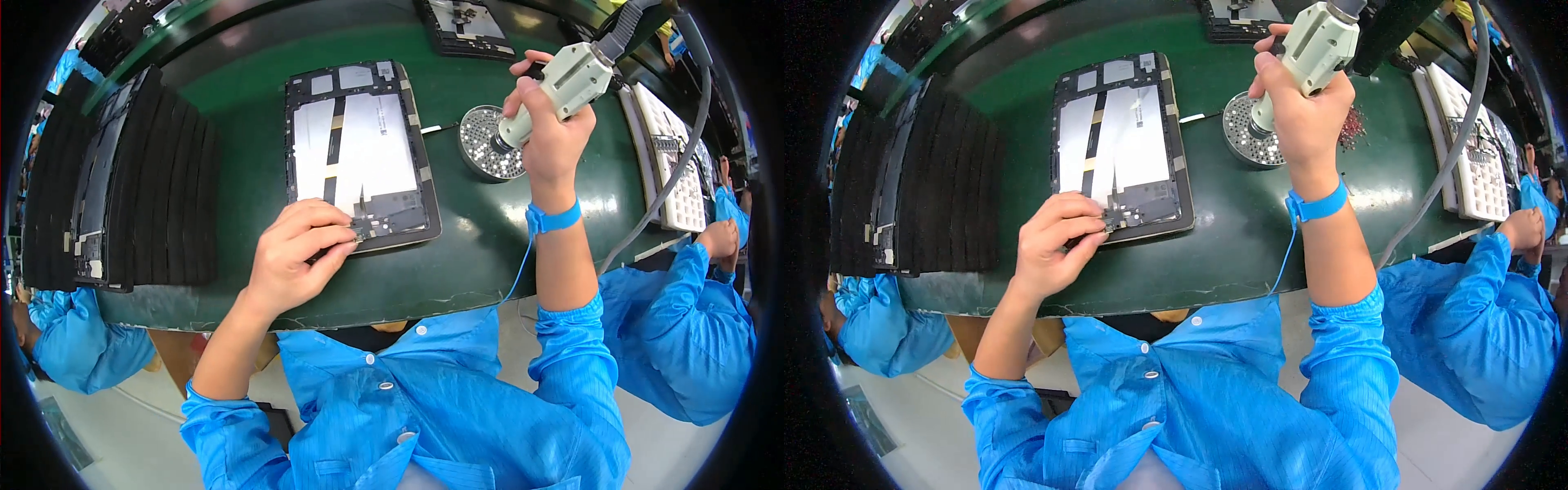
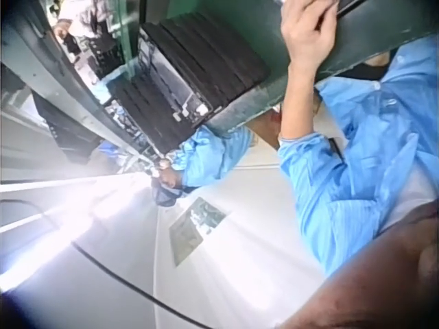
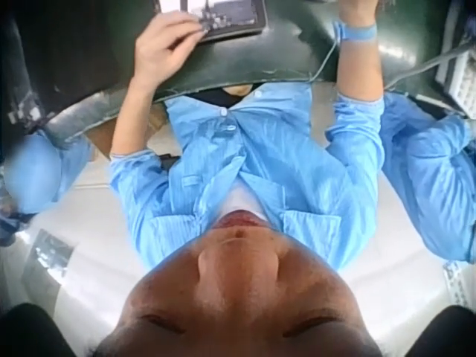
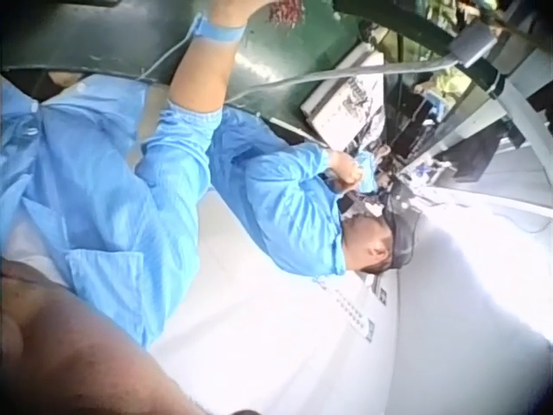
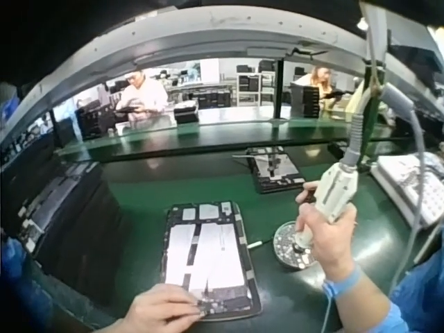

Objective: The person assembles tablets by placing ribbon cables and boards into tablet frames, driving screws with an electric screwdriver, and placing the assembled frames onto the conveyor shelf. The person also attaches small components onto circuit board strips by hand.

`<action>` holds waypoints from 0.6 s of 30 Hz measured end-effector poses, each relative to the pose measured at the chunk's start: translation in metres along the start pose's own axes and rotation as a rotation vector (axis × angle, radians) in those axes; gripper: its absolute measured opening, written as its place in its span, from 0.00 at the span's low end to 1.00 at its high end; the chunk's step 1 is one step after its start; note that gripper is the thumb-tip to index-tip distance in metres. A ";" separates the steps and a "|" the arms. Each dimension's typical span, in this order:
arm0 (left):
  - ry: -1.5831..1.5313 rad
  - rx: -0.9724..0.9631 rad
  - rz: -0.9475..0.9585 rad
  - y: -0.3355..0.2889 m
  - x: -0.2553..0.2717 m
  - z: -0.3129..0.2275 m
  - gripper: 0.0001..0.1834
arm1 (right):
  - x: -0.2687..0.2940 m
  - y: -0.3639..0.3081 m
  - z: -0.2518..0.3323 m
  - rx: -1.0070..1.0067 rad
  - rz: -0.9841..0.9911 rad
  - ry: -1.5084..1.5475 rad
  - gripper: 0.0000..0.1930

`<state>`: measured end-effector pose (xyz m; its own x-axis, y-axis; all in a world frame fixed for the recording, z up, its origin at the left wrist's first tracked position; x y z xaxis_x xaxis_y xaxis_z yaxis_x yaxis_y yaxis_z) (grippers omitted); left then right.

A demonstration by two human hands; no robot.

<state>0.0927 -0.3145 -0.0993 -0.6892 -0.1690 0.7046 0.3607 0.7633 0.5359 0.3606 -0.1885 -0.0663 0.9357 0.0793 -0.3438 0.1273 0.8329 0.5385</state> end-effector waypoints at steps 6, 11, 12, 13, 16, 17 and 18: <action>0.073 -0.106 0.037 0.005 -0.003 -0.007 0.12 | -0.001 -0.002 0.002 0.009 0.008 -0.029 0.15; 0.280 -0.217 0.009 -0.001 -0.003 -0.013 0.16 | -0.002 -0.003 0.001 0.015 0.011 -0.032 0.16; 0.280 -0.216 0.009 -0.002 -0.003 -0.015 0.16 | -0.002 -0.003 0.001 0.017 0.016 -0.032 0.16; 0.313 -0.206 0.004 -0.002 -0.003 -0.016 0.15 | -0.002 -0.002 0.001 0.020 0.020 -0.034 0.16; 0.359 -0.214 0.038 0.000 -0.003 -0.018 0.15 | -0.003 -0.004 0.001 0.015 0.027 -0.031 0.16; 0.373 -0.231 0.078 0.001 -0.003 -0.019 0.14 | -0.003 -0.004 0.001 0.014 0.027 -0.031 0.16; 0.372 -0.230 0.079 0.002 -0.002 -0.020 0.14 | -0.003 -0.005 0.002 0.011 0.026 -0.039 0.16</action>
Point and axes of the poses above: each hand's wrist, its own y-axis towards the middle knuckle, its own x-axis out of the back of the hand, z = x × y, the point moved 4 cm from there along y, towards the middle knuckle, and after that the axes turned 11 degrees about y, right-handed, at the moved point
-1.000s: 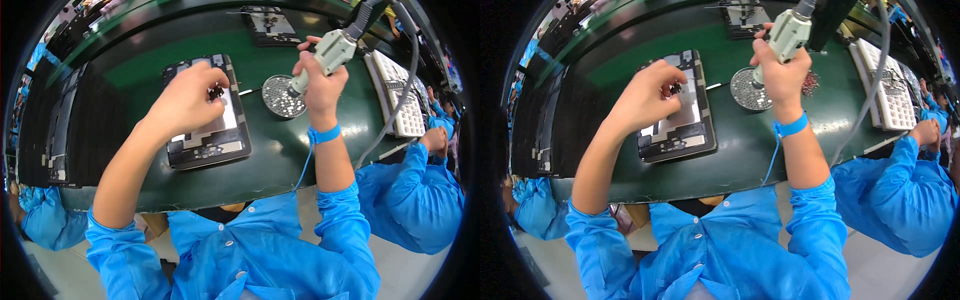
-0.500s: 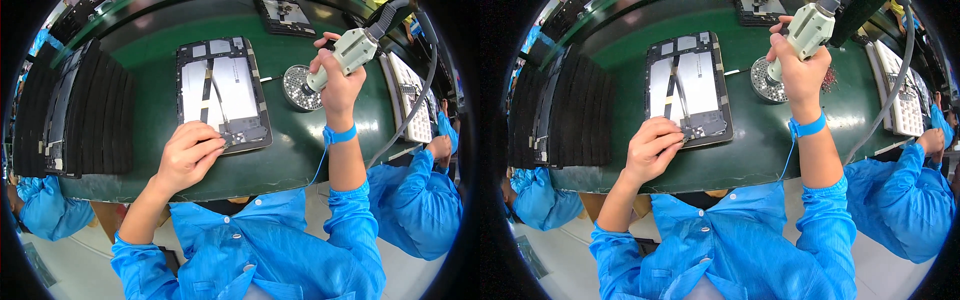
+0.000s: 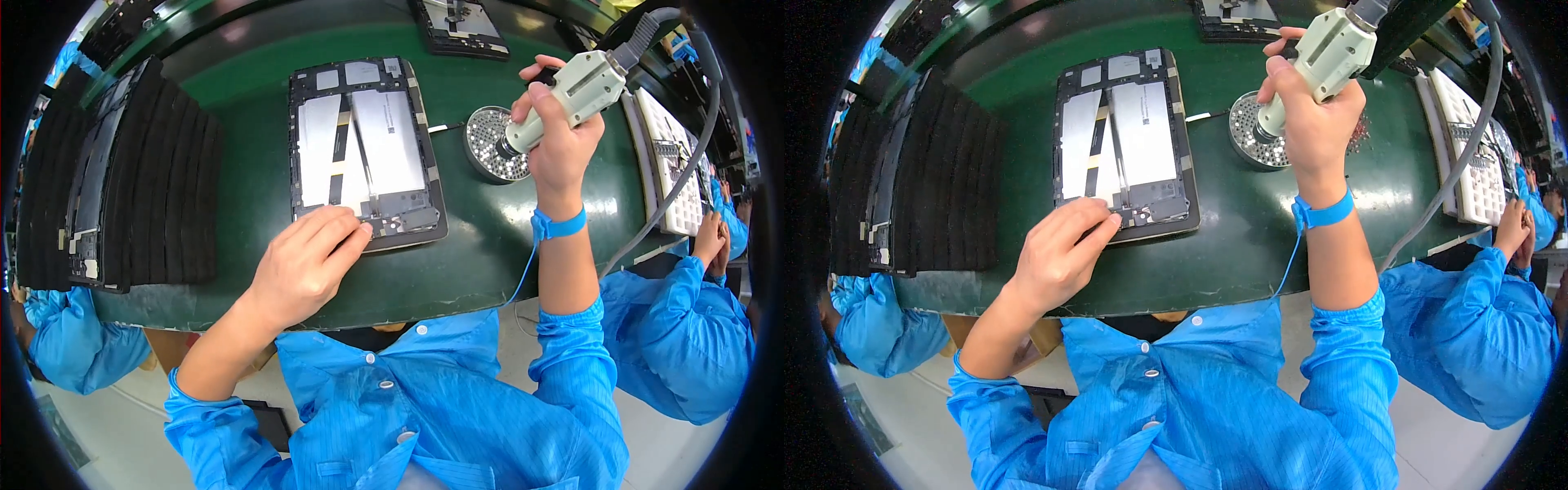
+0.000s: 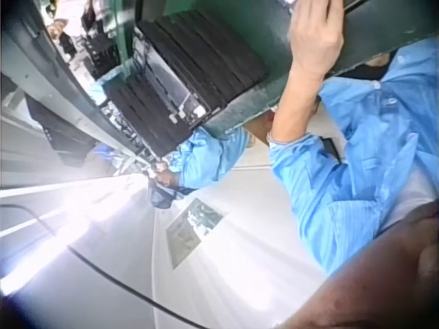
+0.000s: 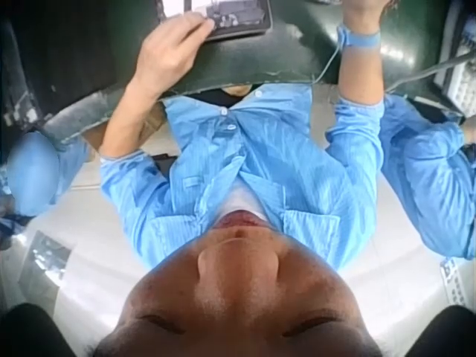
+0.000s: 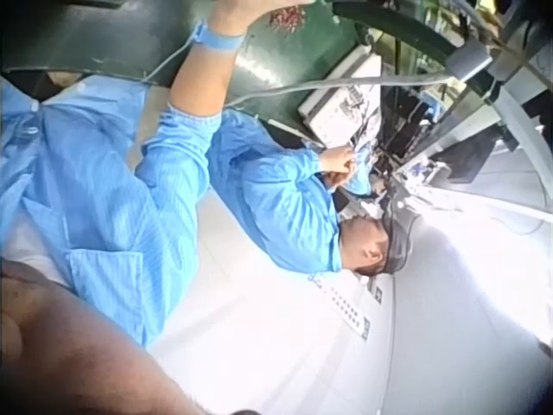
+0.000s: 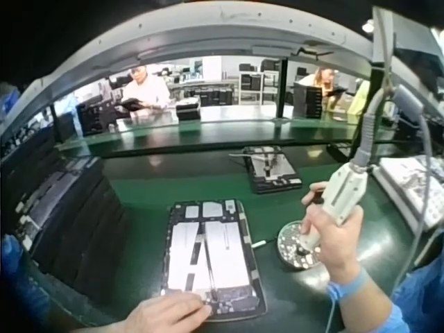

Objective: The person assembles tablets by placing ribbon cables and boards into tablet frames, driving screws with an electric screwdriver, and placing the assembled frames onto the conveyor shelf. The person also attaches small components onto circuit board strips by hand.

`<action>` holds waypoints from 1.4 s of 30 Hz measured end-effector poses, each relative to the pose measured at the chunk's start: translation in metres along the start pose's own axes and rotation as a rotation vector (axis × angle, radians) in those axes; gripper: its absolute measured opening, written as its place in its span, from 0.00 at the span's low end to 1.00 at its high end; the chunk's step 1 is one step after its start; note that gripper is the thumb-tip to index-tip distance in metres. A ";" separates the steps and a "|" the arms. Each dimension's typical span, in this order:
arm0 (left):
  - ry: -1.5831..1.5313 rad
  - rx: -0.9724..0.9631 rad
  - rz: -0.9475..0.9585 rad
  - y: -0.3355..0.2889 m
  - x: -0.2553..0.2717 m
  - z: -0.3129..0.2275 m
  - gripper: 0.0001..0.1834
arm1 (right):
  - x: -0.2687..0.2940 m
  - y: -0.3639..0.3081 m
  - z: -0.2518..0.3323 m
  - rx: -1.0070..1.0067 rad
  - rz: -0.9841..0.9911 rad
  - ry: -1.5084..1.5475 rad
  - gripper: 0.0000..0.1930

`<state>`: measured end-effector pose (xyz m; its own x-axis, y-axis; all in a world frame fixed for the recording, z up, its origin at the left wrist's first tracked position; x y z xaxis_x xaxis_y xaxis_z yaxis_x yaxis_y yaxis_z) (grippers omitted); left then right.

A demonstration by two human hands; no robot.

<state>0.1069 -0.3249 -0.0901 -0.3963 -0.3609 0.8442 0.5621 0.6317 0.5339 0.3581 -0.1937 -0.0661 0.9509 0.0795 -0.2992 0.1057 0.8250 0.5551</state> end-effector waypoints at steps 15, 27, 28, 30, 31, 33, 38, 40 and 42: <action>-0.039 0.295 0.000 -0.009 -0.010 0.009 0.11 | 0.009 -0.003 0.006 0.047 -0.036 0.002 0.16; -0.009 0.311 0.056 -0.005 -0.011 0.004 0.10 | 0.020 -0.005 -0.012 0.110 -0.074 -0.134 0.16; -0.011 0.315 0.052 -0.006 -0.012 0.005 0.10 | 0.018 -0.005 -0.012 0.112 -0.068 -0.138 0.16; -0.095 0.334 0.039 -0.009 -0.014 0.007 0.10 | 0.016 -0.006 -0.015 0.120 -0.062 -0.154 0.16; -0.094 0.335 0.040 -0.009 -0.014 0.006 0.10 | 0.017 -0.006 -0.016 0.126 -0.064 -0.164 0.16; -0.065 0.351 0.027 -0.010 -0.015 0.003 0.10 | 0.018 -0.006 -0.016 0.117 -0.069 -0.172 0.16; -0.083 0.349 0.030 -0.013 -0.015 0.004 0.11 | 0.019 -0.004 -0.019 0.079 -0.094 -0.115 0.16; -0.091 0.352 0.032 -0.014 -0.015 0.004 0.11 | 0.019 -0.004 -0.021 0.062 -0.102 -0.121 0.16; -0.101 0.360 0.040 -0.015 -0.015 0.004 0.11 | 0.020 -0.004 -0.022 0.058 -0.099 -0.125 0.16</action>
Point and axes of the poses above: each hand's wrist, its own y-axis towards the middle knuckle, its own x-axis out of the back of the hand, z = x × y, the point moved 4 cm from there along y, towards the middle knuckle, and after that the axes turned 11 degrees about y, right-handed, at the moved point
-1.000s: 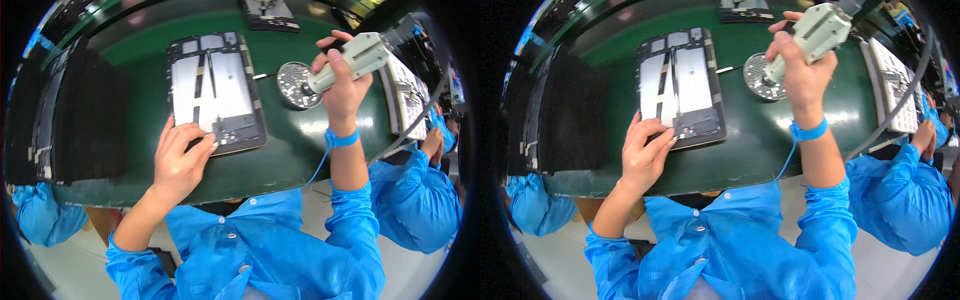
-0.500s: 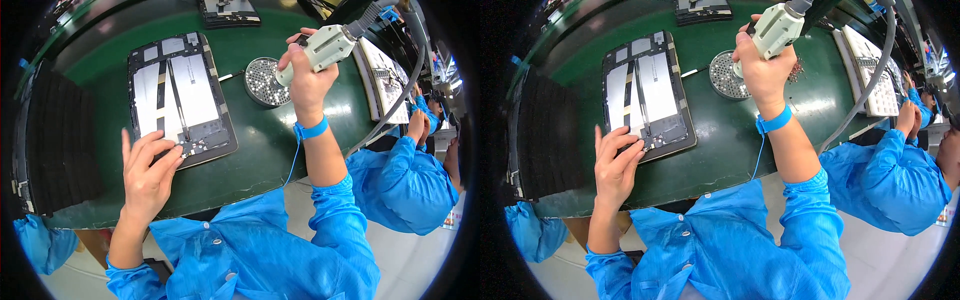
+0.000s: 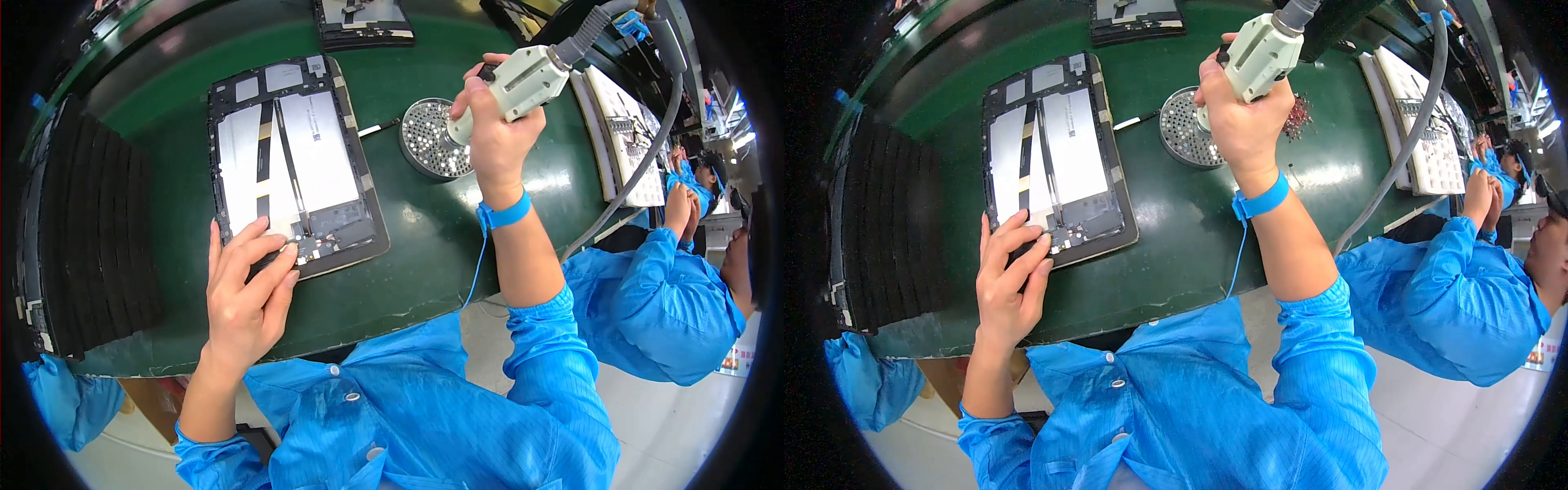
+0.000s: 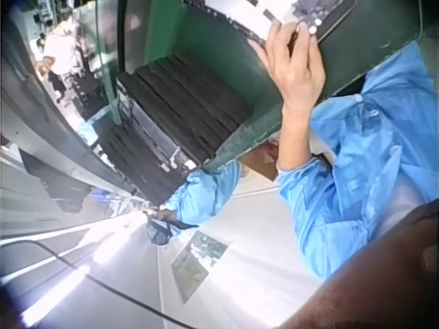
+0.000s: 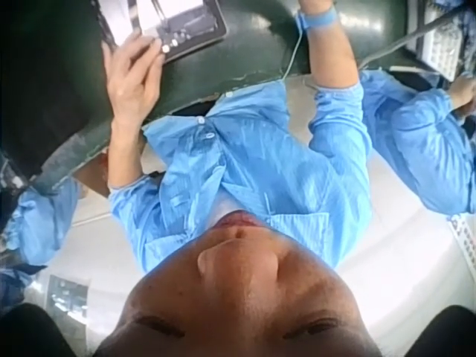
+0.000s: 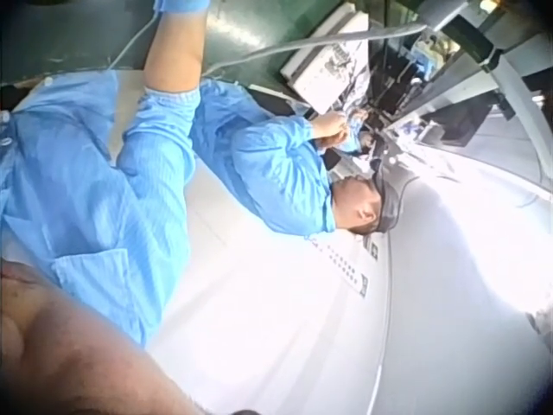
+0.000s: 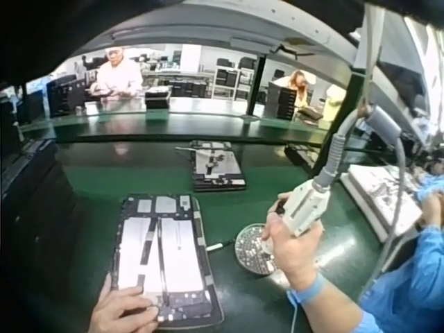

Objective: The person assembles tablets by placing ribbon cables and boards into tablet frames, driving screws with an electric screwdriver, and placing the assembled frames onto the conveyor shelf. The person also attaches small components onto circuit board strips by hand.

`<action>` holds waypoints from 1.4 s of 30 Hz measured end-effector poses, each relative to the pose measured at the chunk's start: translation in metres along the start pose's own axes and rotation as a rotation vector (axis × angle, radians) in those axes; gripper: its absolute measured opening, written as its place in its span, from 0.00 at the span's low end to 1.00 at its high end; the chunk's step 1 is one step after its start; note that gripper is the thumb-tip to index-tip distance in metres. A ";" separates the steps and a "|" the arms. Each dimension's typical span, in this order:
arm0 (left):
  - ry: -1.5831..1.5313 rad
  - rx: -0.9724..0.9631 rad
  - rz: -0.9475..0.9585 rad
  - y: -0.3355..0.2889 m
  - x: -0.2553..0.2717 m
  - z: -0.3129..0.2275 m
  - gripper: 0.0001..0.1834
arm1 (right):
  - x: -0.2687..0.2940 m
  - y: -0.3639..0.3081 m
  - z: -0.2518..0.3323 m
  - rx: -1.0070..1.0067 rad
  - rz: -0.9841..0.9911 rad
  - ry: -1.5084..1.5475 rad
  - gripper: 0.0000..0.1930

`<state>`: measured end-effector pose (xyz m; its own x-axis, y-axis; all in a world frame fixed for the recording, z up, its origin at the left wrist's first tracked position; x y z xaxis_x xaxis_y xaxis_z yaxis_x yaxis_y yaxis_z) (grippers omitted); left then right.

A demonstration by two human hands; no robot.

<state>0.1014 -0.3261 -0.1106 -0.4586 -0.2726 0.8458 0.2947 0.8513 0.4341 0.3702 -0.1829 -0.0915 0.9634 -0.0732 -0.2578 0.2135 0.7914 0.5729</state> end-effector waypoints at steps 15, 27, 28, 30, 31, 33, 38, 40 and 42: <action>-0.095 0.042 -0.110 -0.004 -0.001 0.009 0.08 | -0.048 -0.009 0.049 0.033 0.066 0.204 0.17; -0.145 0.063 -0.101 -0.005 0.003 0.013 0.07 | -0.146 -0.069 0.054 -0.119 0.443 0.293 0.22; -0.153 0.060 -0.105 -0.005 0.002 0.014 0.07 | -0.147 -0.070 0.053 -0.119 0.445 0.294 0.22; -0.160 0.059 -0.110 -0.007 0.001 0.015 0.07 | -0.148 -0.071 0.050 -0.126 0.446 0.287 0.22; -0.164 0.058 -0.111 -0.007 0.001 0.016 0.07 | -0.149 -0.071 0.050 -0.125 0.447 0.286 0.22; -0.166 0.057 -0.112 -0.007 0.002 0.016 0.07 | -0.150 -0.071 0.050 -0.125 0.462 0.279 0.22; -0.160 0.074 -0.093 -0.007 0.002 0.016 0.07 | -0.151 -0.071 0.049 -0.105 0.514 0.204 0.22; -0.160 0.074 -0.094 -0.007 0.001 0.015 0.07 | -0.151 -0.071 0.049 -0.107 0.512 0.201 0.21; -0.163 0.067 -0.093 -0.006 0.001 0.013 0.07 | -0.152 -0.072 0.049 -0.185 0.500 0.270 0.21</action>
Point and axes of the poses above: each hand's wrist, its own y-axis towards the middle knuckle, its own x-axis out of the back of the hand, z = x × y, the point moved 4 cm from there along y, towards the middle knuckle, and after that the axes turned 11 degrees about y, right-handed, at the moved point
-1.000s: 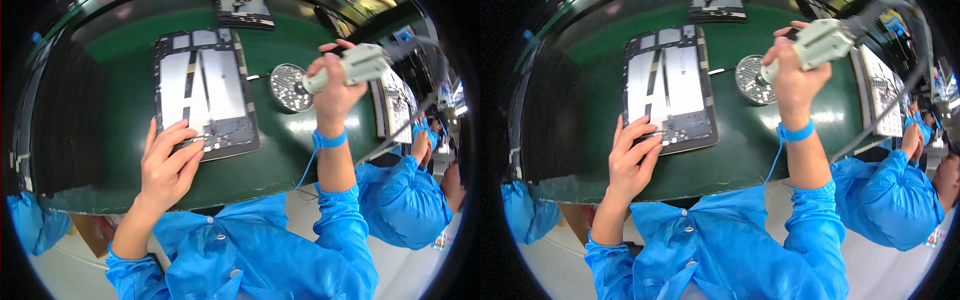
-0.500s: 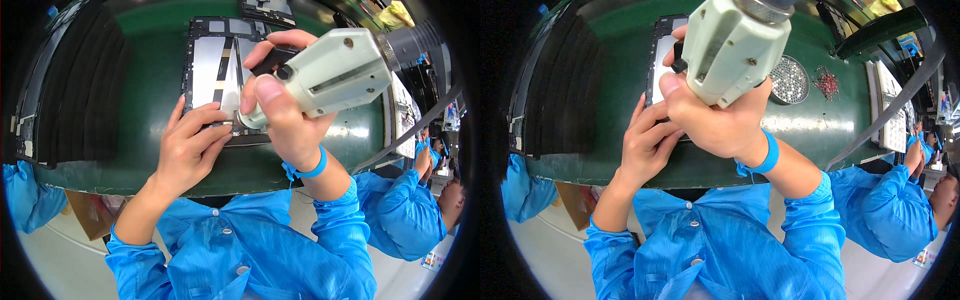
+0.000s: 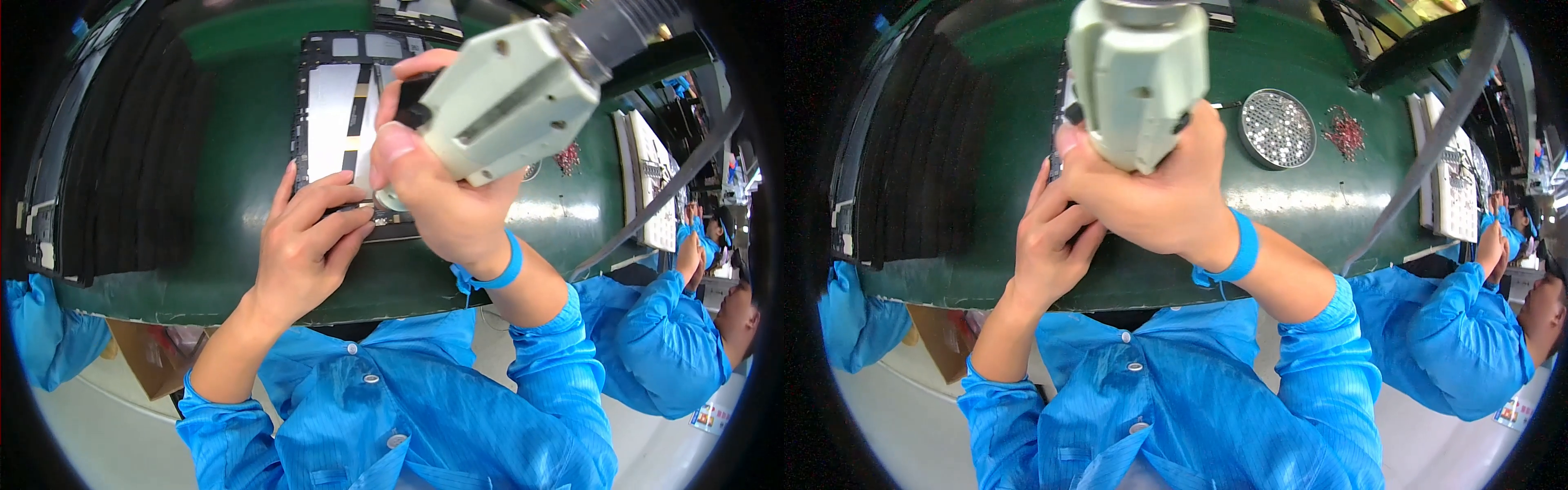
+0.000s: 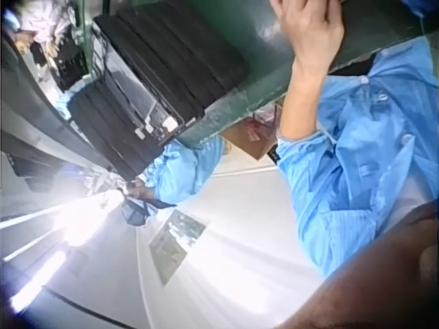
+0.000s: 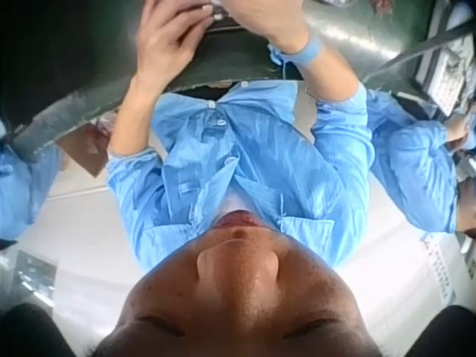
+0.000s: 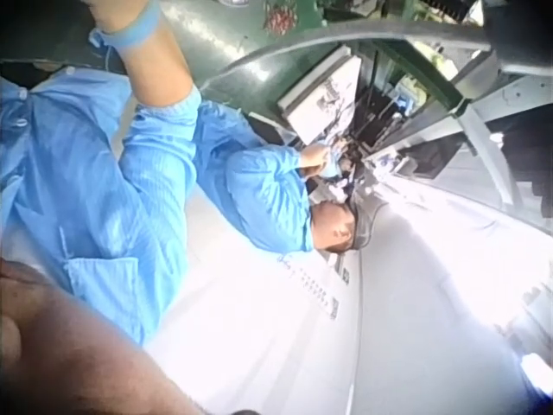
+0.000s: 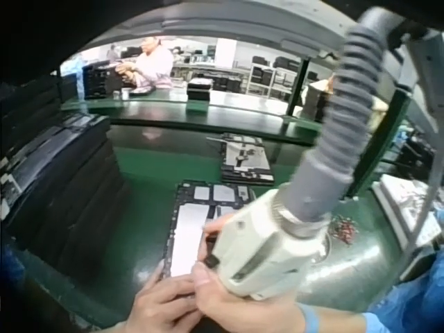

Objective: The person assembles tablets by placing ribbon cables and boards into tablet frames, driving screws with an electric screwdriver, and placing the assembled frames onto the conveyor shelf. The person also attaches small components onto circuit board strips by hand.

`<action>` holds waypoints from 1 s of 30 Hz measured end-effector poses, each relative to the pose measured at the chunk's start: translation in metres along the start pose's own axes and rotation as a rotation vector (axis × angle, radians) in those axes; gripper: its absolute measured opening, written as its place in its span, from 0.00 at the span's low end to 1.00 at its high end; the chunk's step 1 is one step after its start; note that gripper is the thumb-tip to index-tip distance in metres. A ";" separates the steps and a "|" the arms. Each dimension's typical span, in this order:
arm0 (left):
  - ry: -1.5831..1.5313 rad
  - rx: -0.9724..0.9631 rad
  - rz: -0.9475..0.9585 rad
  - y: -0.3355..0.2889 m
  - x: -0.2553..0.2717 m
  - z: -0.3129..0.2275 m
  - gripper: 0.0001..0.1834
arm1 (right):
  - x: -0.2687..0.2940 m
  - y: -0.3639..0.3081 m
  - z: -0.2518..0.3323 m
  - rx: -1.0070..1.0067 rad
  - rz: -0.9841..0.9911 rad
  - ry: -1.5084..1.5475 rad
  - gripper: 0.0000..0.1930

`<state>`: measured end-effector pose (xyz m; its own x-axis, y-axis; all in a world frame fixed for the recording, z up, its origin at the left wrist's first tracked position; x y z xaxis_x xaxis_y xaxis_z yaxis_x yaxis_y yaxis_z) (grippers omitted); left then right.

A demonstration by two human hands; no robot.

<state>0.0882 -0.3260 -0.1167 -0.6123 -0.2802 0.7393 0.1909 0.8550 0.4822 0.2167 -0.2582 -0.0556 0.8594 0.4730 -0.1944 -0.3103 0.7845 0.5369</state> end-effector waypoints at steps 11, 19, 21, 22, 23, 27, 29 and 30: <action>-0.005 -0.076 0.021 -0.009 -0.003 0.003 0.19 | 0.056 0.005 0.020 0.279 -0.260 0.068 0.19; -0.029 -0.088 0.015 -0.009 -0.005 0.007 0.20 | 0.165 0.009 0.005 0.260 -0.496 -0.285 0.15; -0.030 -0.087 0.015 -0.009 -0.005 0.007 0.20 | 0.167 0.007 0.001 0.248 -0.503 -0.308 0.15; -0.027 -0.084 -0.006 -0.009 -0.005 0.007 0.20 | 0.166 0.007 0.000 0.251 -0.509 -0.324 0.14; -0.024 -0.081 -0.028 -0.009 -0.004 0.006 0.19 | 0.166 0.007 0.000 0.255 -0.515 -0.340 0.14; -0.019 -0.067 -0.013 -0.008 -0.007 0.006 0.19 | 0.171 0.005 -0.006 0.223 -0.536 -0.345 0.14; -0.021 -0.070 -0.008 -0.009 -0.007 0.006 0.19 | 0.173 0.003 -0.007 0.224 -0.559 -0.310 0.13; -0.020 -0.071 -0.007 -0.010 -0.008 0.005 0.19 | 0.173 0.002 -0.008 0.225 -0.560 -0.310 0.13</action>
<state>0.0871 -0.3296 -0.1299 -0.6293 -0.2768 0.7262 0.2398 0.8197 0.5202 0.3618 -0.1714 -0.0945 0.9531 -0.1432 -0.2666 0.2786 0.7594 0.5880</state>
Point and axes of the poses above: each hand's wrist, its own y-axis towards the middle knuckle, its own x-axis out of the back of the hand, z = x × y, the point moved 4 cm from there along y, towards the middle knuckle, and after that the axes turned 11 degrees about y, right-handed, at the moved point
